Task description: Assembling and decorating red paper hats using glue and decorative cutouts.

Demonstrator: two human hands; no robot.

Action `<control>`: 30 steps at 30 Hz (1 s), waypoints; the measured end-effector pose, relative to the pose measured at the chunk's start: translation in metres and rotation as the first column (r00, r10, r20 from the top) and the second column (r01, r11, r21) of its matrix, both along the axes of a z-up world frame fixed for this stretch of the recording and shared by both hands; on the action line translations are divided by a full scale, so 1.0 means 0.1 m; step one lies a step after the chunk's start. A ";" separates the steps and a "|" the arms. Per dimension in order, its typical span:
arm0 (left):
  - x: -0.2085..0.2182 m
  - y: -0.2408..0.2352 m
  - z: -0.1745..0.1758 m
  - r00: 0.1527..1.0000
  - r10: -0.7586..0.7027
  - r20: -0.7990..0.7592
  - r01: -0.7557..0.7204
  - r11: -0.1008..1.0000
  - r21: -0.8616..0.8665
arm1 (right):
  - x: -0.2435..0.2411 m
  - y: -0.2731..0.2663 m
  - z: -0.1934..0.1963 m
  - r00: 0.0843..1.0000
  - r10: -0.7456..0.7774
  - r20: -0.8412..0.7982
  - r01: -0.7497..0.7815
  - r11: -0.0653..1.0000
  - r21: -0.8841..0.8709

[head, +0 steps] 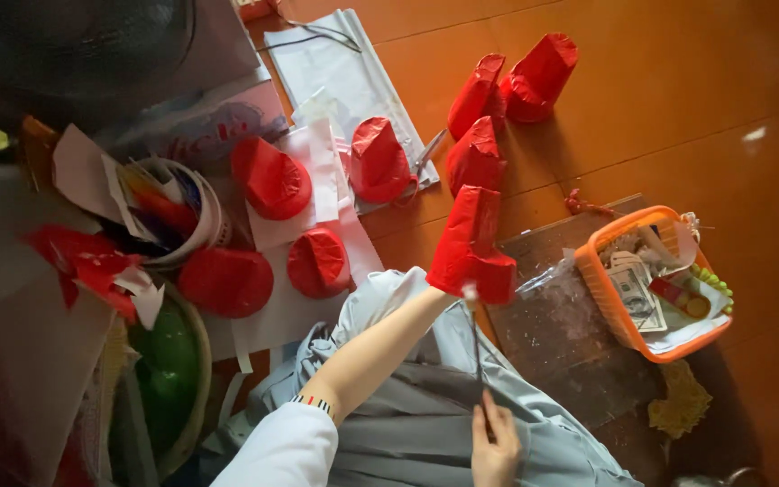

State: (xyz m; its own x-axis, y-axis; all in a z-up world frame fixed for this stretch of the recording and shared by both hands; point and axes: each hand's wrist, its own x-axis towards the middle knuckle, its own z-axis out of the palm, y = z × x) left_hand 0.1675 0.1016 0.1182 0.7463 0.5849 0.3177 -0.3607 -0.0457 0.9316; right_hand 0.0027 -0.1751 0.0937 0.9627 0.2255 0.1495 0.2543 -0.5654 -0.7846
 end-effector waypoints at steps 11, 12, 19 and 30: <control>0.16 -0.02 -0.84 0.984 -0.147 -0.100 0.110 0.946 -0.304 | -0.06 -0.02 -0.34 0.995 0.036 -0.091 -0.029 0.997 0.073; 0.15 -0.01 -0.79 0.985 -0.120 -0.125 0.086 0.965 -0.248 | -0.05 -0.05 -0.38 0.987 0.014 -0.161 -0.001 0.997 0.082; 0.28 0.27 -0.51 0.979 -0.022 -0.204 0.020 1.000 -0.012 | -0.03 -0.23 -1.14 0.971 0.032 -0.236 0.010 0.985 0.174; 0.07 0.03 -0.57 0.962 -0.008 -0.274 -0.011 0.998 -0.067 | 0.01 -0.32 -0.80 0.911 -0.044 -0.410 0.122 0.979 0.165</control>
